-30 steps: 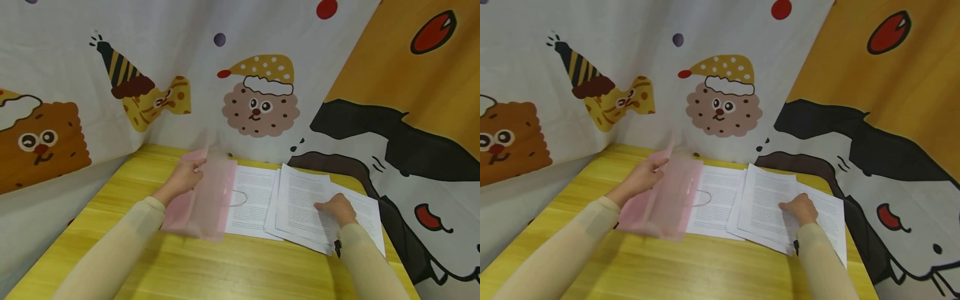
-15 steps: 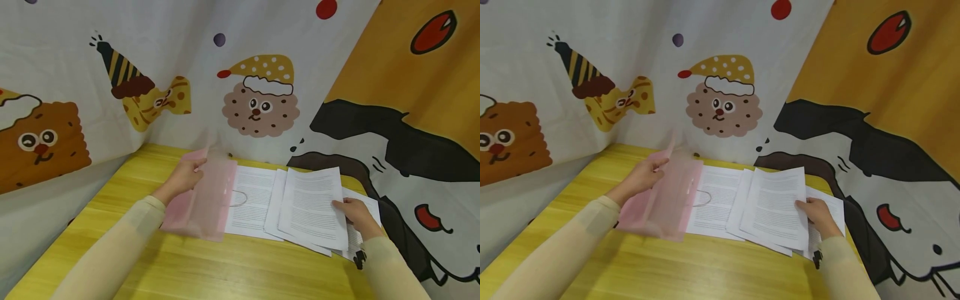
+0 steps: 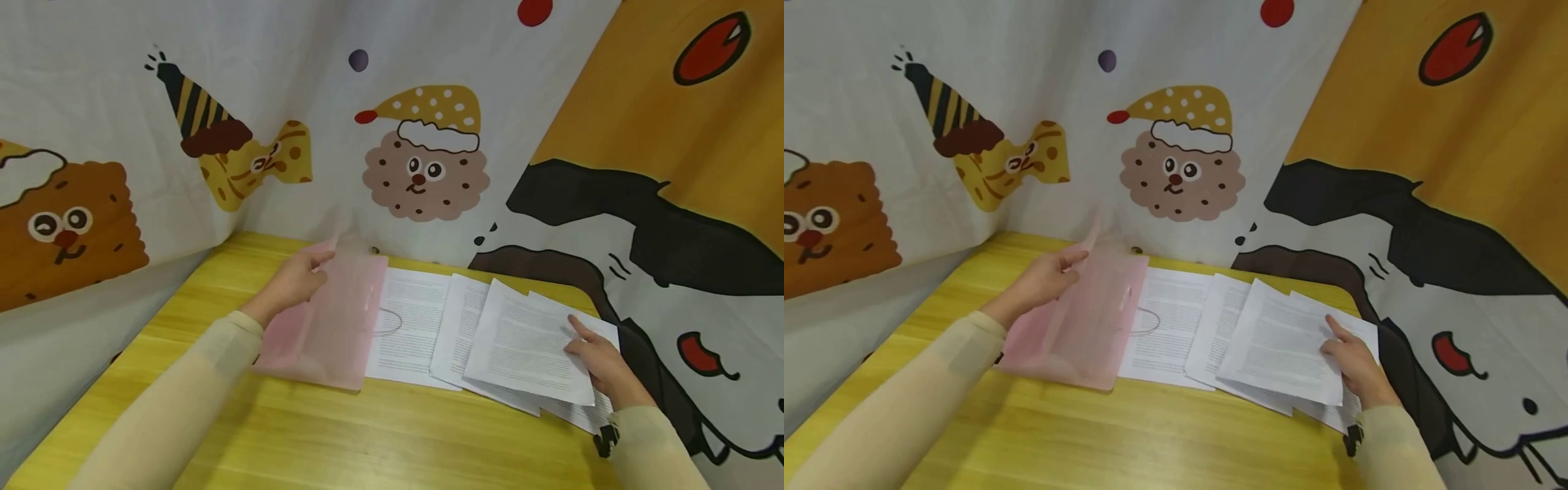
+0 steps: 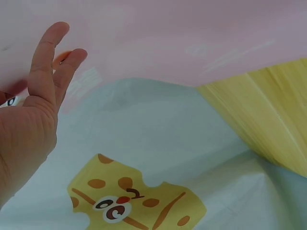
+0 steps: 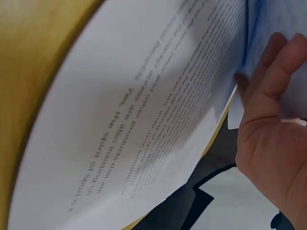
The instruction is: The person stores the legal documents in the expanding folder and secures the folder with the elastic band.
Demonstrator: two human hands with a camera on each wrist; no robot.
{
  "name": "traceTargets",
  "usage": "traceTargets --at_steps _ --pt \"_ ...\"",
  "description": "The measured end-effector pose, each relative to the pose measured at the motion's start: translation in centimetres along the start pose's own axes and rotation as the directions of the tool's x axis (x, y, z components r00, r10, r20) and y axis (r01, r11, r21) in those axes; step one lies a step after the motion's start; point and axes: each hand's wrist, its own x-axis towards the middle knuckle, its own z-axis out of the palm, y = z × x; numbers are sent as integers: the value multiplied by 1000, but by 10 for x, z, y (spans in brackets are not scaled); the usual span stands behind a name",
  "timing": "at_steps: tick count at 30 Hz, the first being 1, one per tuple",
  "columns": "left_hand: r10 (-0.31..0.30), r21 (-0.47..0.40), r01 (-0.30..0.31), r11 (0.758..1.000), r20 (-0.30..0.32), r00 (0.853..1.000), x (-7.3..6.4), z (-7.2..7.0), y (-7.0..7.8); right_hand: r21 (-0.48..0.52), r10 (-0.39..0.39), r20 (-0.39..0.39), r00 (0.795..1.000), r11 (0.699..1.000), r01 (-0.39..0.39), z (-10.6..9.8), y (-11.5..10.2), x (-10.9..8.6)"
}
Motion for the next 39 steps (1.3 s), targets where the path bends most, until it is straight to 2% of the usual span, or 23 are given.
traceTargets --at_steps 3,8,13,16,21,30,34,39 --pt "0 -16 0 1000 13 1000 0 -3 0 -2 16 18 1000 1000 -16 2 2 1" --pt "6 -16 -5 1000 18 1000 0 -6 0 -143 -10 -31 999 990 6 4 -2 -1" --pt "20 -20 -20 1000 25 999 0 -7 0 -174 -8 -51 999 985 -1 2 -11 -5" --pt "32 -12 -32 999 30 999 0 -9 1 -140 -1 -47 999 990 -5 1 -15 -6" --pt "26 -4 -26 1000 34 999 0 -12 3 20 11 -24 1000 1000 -11 -1 -20 -8" --pt "18 2 -18 1000 36 999 -2 -14 4 200 21 8 1000 980 -22 7 -29 -7" --pt "13 -9 -12 1000 38 999 -3 -13 3 220 23 15 1000 975 -26 14 -36 -8" --pt "18 -22 -16 1000 47 999 -4 -13 2 208 -16 34 999 978 8 23 -45 -7"
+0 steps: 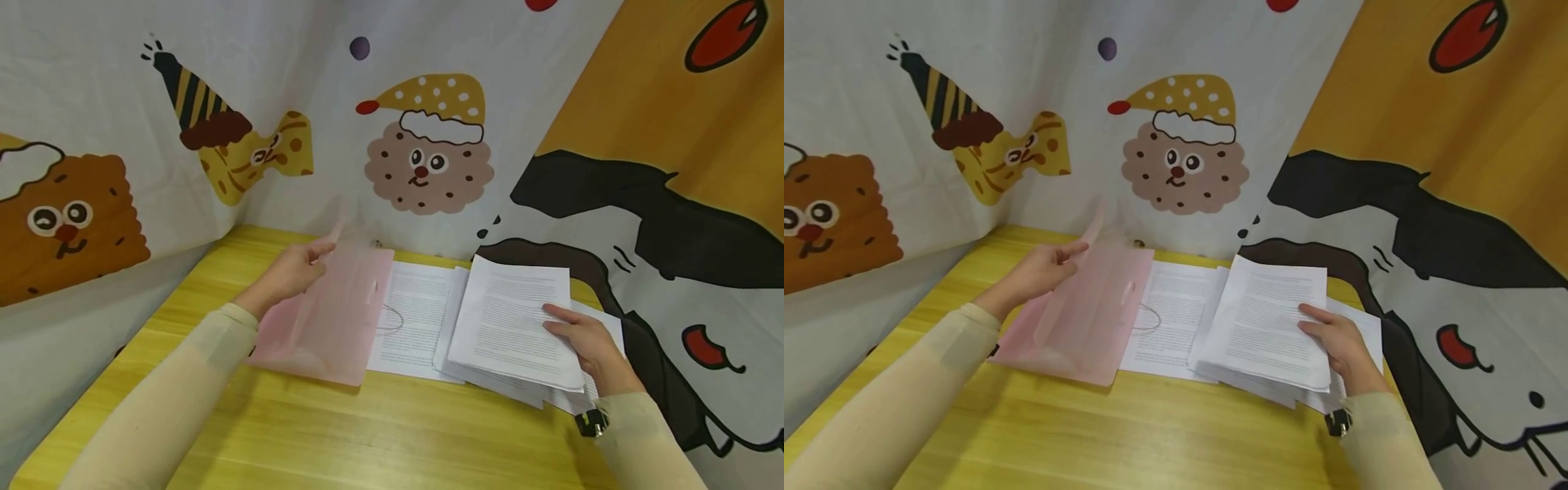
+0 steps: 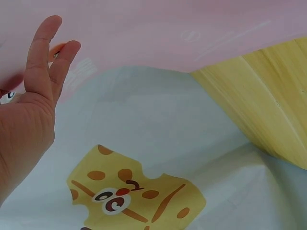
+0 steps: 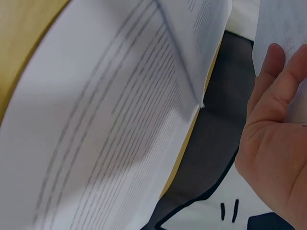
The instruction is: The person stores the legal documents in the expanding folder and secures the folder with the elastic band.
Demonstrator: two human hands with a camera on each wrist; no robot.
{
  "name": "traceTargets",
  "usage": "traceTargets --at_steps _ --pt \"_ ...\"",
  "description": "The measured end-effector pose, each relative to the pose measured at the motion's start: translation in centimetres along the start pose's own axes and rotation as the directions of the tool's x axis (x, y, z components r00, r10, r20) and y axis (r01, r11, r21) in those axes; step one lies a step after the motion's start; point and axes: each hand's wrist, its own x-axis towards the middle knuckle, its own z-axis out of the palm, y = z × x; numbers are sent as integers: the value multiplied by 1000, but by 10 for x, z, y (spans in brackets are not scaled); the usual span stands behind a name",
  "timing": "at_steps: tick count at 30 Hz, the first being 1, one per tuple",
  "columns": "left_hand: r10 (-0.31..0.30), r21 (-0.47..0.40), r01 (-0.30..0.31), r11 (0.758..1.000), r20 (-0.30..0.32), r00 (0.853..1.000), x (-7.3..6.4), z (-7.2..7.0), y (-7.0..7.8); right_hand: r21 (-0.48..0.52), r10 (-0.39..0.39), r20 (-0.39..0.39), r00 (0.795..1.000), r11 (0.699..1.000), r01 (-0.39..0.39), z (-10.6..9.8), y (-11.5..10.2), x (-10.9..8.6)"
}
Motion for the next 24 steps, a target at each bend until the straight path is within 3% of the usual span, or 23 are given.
traceTargets --at_steps 24 --pt "1 55 0 998 -18 1000 3 11 3 41 -92 105 990 995 88 67 -32 10"
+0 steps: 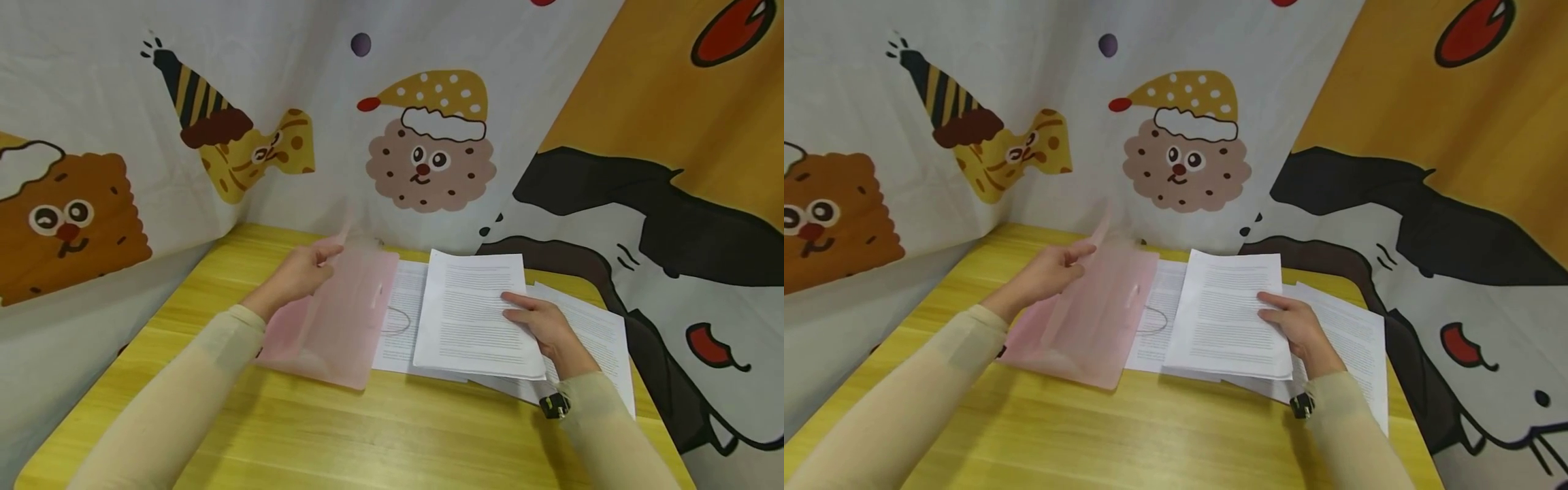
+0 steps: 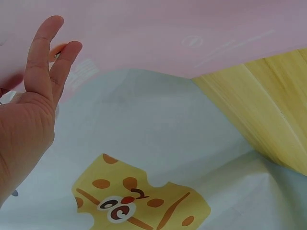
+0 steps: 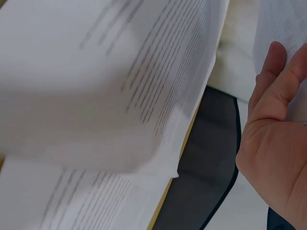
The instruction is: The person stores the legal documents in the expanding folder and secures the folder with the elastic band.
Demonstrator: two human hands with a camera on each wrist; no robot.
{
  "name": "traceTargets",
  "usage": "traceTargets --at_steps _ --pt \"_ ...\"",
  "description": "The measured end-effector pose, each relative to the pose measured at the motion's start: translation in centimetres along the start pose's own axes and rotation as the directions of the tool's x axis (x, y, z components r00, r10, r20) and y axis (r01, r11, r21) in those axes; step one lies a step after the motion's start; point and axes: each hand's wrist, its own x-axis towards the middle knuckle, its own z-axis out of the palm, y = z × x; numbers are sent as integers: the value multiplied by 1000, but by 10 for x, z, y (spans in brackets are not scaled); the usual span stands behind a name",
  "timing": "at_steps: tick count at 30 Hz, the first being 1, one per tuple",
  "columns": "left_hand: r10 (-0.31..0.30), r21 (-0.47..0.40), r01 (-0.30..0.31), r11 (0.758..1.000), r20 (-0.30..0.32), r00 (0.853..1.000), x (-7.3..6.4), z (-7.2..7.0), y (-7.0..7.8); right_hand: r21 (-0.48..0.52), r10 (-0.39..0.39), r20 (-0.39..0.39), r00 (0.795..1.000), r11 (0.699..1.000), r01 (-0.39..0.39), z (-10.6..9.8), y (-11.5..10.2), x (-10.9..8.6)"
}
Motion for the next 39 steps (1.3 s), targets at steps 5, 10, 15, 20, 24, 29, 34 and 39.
traceTargets --at_steps 5,10,15,20,24,29,34,39 --pt "3 -5 -3 1000 0 1000 1 2 2 10 -12 10 1000 1000 12 11 -3 3" --pt "5 -17 -5 1000 4 1000 1 3 3 22 -19 33 999 1000 19 20 -6 6" --pt "-7 -30 7 1000 12 1000 1 4 6 35 -25 58 998 999 23 30 -11 6" --pt "-12 -26 12 1000 12 1000 1 5 7 48 -26 75 997 999 22 39 -15 7" --pt "5 -28 -5 1000 15 1000 2 5 6 51 -32 76 997 998 28 47 -19 7" --pt "2 -35 -1 999 24 1000 2 6 5 67 -32 88 996 997 26 54 -21 8" --pt "1 -39 0 999 27 1000 1 6 5 79 -39 100 994 996 31 56 -20 10" --pt "9 -40 -8 999 31 999 1 6 5 67 -39 112 993 997 32 60 -22 10"
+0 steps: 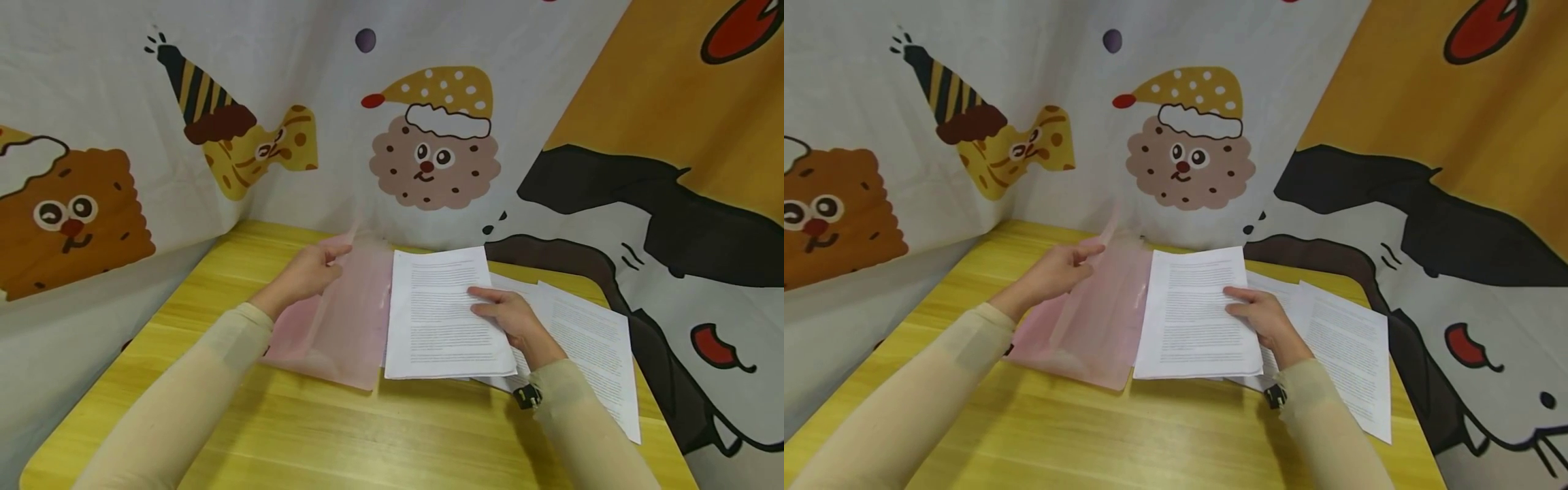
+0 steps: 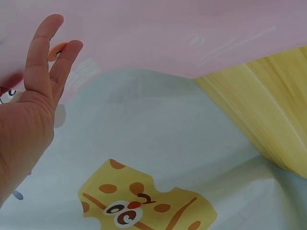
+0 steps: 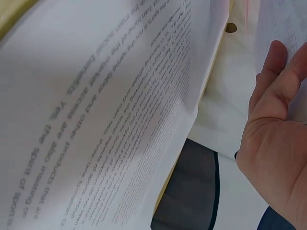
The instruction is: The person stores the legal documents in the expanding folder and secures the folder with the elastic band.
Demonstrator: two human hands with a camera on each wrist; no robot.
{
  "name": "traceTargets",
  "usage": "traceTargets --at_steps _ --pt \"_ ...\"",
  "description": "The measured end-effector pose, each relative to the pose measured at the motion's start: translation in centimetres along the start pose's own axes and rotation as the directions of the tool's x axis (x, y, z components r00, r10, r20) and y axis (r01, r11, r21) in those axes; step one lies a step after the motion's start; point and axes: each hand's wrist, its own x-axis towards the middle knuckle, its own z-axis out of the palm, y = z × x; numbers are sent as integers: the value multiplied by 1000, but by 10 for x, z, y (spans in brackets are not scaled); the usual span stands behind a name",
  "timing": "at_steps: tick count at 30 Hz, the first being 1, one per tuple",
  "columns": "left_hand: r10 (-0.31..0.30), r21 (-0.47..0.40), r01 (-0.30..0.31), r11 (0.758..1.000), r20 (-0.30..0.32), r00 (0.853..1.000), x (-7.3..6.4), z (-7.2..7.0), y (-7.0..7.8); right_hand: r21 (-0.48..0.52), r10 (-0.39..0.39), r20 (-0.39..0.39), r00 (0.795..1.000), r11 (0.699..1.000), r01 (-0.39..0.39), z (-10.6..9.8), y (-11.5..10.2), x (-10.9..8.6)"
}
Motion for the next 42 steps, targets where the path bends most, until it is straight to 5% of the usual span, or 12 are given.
traceTargets --at_steps 11,19,30,38,42 --pt "0 -27 0 1000 -7 1000 2 2 3 -38 -16 18 1000 999 17 20 -3 3" --pt "-1 -29 1 1000 -2 1000 4 3 4 -170 3 -101 995 985 -20 18 -5 0" --pt "14 18 -13 1000 -23 1000 2 3 6 -102 11 64 998 995 -5 23 -9 -3" --pt "14 14 -14 1000 -19 1000 1 3 6 -215 -56 -7 998 975 53 28 -16 0" --pt "17 10 -16 1000 -10 1000 0 2 6 -336 -87 18 996 938 88 23 -21 0"
